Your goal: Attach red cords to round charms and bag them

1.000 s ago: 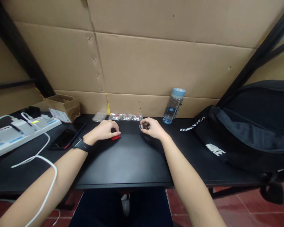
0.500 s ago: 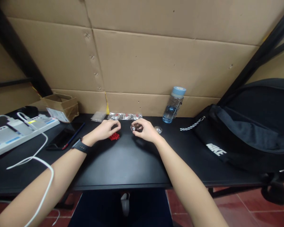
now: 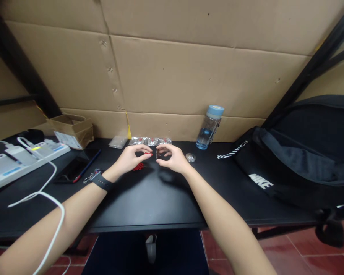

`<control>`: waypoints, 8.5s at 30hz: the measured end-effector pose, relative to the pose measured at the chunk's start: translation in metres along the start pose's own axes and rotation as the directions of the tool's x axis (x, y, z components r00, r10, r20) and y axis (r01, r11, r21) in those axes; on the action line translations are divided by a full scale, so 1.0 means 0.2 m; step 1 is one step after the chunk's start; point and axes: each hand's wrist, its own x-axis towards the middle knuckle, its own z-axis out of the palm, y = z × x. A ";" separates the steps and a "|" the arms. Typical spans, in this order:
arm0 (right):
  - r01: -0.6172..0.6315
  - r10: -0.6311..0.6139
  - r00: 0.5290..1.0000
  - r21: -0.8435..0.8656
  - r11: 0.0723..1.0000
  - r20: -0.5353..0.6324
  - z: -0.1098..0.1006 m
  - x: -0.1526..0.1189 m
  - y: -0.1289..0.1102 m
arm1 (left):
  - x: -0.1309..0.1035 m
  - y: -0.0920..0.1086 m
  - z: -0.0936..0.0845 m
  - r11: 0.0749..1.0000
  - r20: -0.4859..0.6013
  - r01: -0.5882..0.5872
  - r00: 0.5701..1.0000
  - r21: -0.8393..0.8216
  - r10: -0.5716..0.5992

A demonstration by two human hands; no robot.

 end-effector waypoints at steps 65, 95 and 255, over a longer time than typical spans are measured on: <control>-0.056 0.054 0.998 -0.071 0.996 -0.030 0.05 0.01 0.00 | -0.05 0.11 0.08 0.938 0.001 -0.196 0.979 0.285 0.205; -0.059 0.015 0.996 -0.552 0.832 -0.084 -0.24 0.01 0.06 | 0.01 -0.30 -0.35 0.720 -0.546 0.494 0.816 0.488 -0.190; -0.378 0.492 0.869 -0.573 0.728 0.053 -0.65 -0.11 0.24 | 0.02 -0.24 -0.29 0.930 0.386 -0.157 0.922 0.334 0.017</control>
